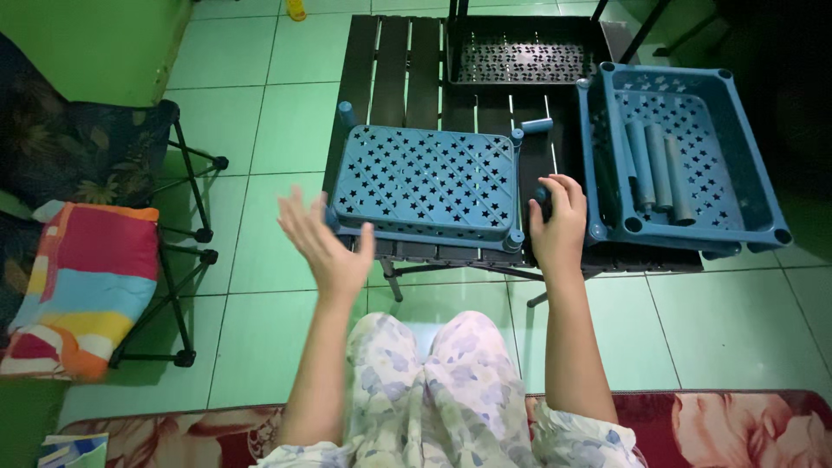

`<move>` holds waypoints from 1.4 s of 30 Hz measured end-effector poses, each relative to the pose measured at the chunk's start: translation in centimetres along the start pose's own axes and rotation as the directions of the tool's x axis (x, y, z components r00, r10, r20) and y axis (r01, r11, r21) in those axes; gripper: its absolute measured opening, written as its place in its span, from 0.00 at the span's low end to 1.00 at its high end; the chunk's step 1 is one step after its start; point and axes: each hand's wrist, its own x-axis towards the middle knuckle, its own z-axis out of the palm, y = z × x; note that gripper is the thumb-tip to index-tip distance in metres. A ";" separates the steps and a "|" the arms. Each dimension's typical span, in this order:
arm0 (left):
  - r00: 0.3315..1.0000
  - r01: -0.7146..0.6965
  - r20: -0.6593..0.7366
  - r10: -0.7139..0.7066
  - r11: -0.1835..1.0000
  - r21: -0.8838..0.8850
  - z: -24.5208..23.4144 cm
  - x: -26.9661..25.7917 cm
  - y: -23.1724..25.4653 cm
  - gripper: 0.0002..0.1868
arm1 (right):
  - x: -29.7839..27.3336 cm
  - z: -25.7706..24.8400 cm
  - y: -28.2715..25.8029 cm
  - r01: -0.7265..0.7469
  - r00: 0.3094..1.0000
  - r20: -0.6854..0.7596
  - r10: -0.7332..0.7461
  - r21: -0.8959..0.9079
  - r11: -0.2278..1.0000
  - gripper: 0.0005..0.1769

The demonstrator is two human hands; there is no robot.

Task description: The person assembles a blue perforated plastic tray by inserting short cylindrical legs into corner sockets, then attaches longer cylindrical legs to the same tray. The person handles the tray and legs by hand on a black slatted table.

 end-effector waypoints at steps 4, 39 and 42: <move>0.929 -0.223 0.305 0.211 0.975 0.006 2.2 -1.3 4.2 0.34 | 0.0 -0.6 -1.5 -0.026 0.996 -0.075 0.039 0.173 0.985 0.14; 0.918 -0.213 0.342 0.202 0.977 -0.005 6.1 -0.3 6.5 0.23 | -2.8 -0.7 -3.0 -0.033 0.998 0.068 0.020 0.198 0.980 0.15; 0.917 -0.205 0.346 0.197 0.979 -0.014 6.1 -0.2 6.5 0.23 | -3.2 -0.6 -2.9 -0.050 0.998 0.049 0.041 0.185 0.981 0.17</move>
